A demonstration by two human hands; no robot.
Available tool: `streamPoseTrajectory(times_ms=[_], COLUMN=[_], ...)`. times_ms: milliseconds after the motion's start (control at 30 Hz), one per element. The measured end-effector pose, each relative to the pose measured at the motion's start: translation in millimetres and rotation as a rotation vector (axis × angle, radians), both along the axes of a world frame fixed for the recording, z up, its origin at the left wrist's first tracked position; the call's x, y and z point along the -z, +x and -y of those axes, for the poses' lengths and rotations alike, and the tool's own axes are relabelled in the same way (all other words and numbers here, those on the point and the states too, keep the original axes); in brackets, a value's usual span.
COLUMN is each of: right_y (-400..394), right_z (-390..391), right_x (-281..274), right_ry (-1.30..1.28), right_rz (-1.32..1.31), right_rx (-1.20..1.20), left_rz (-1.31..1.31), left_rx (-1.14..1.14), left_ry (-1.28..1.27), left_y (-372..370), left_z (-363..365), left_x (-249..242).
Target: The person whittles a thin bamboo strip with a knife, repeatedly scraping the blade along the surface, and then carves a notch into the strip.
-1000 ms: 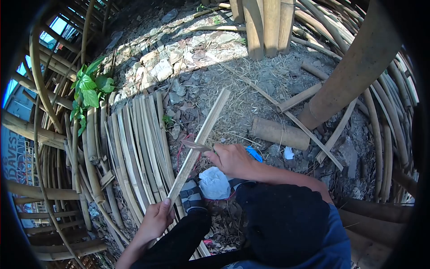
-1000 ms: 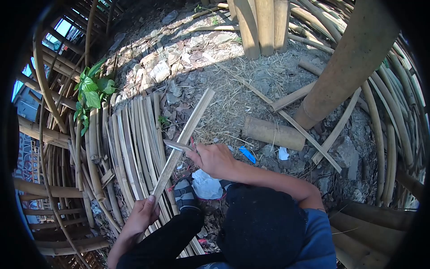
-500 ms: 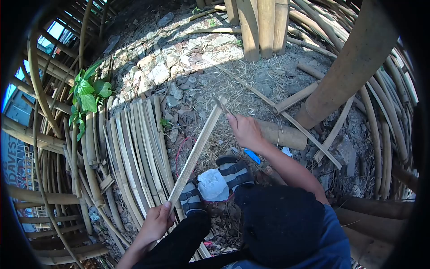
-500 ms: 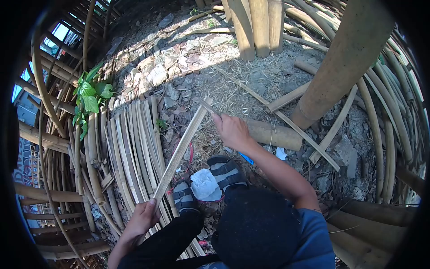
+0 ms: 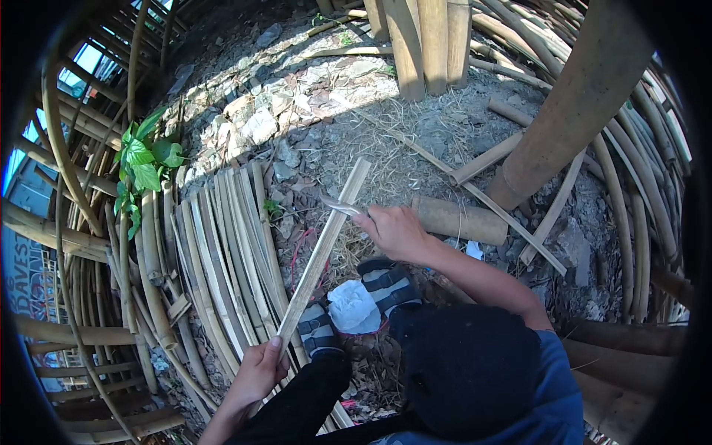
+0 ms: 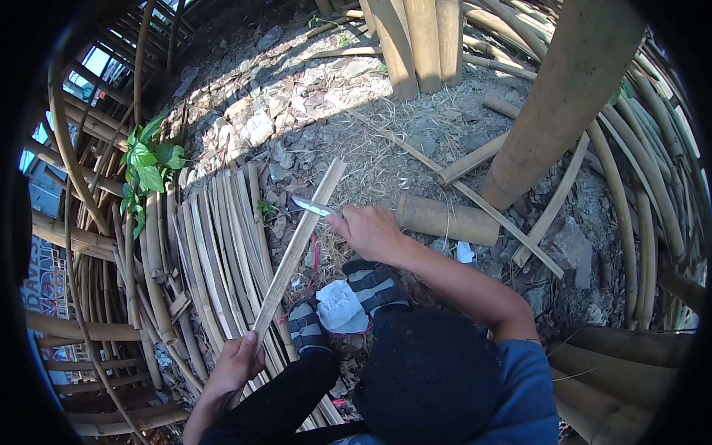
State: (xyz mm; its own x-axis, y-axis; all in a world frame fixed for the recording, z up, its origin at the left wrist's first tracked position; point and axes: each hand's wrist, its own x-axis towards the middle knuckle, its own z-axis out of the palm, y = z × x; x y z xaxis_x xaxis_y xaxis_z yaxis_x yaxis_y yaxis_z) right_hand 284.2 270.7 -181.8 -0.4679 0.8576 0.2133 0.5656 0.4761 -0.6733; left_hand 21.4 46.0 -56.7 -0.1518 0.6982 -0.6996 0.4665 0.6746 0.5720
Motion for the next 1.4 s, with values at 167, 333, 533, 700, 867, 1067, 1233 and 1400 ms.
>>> streamPoseTrajectory(times_ms=[167,333,533,700,867,1067,1233,1400], right_y=[-8.2,3.8,15.2,9.4,16.0,7.5,29.5,25.2], right_z=[23.1,-13.1,-11.7,-10.2,-17.6,8.3,-37.9,-25.0], right_x=[-4.8,13.9,5.5,8.6,17.2,-1.4,13.6,21.3], right_ry=[0.015,-0.035,0.01,-0.061,-0.051,-0.039,-0.096,-0.038], right_rz=[-0.005,-0.012,0.055,-0.038,0.025,0.085,0.082,0.095], right_rx=[-0.093,0.149,0.033,0.07,0.094,-0.051,0.183,0.067], left_rz=[0.044,0.036,0.063,0.027,0.034,0.013,0.013,0.02], left_rx=[-0.043,-0.032,-0.026,-0.077,-0.012,-0.05,-0.002,0.011], left_ry=[-0.042,-0.026,-0.009,-0.048,-0.027,-0.051,-0.002,-0.015], left_y=[-0.2,-1.3,0.9,0.7,2.1,1.2,-0.6,3.0], left_z=[1.1,0.7,1.9,-1.6,1.9,-2.9,0.0,-1.8], left_x=[2.2,5.3,0.5,3.4,2.2,4.1,9.4,2.4])
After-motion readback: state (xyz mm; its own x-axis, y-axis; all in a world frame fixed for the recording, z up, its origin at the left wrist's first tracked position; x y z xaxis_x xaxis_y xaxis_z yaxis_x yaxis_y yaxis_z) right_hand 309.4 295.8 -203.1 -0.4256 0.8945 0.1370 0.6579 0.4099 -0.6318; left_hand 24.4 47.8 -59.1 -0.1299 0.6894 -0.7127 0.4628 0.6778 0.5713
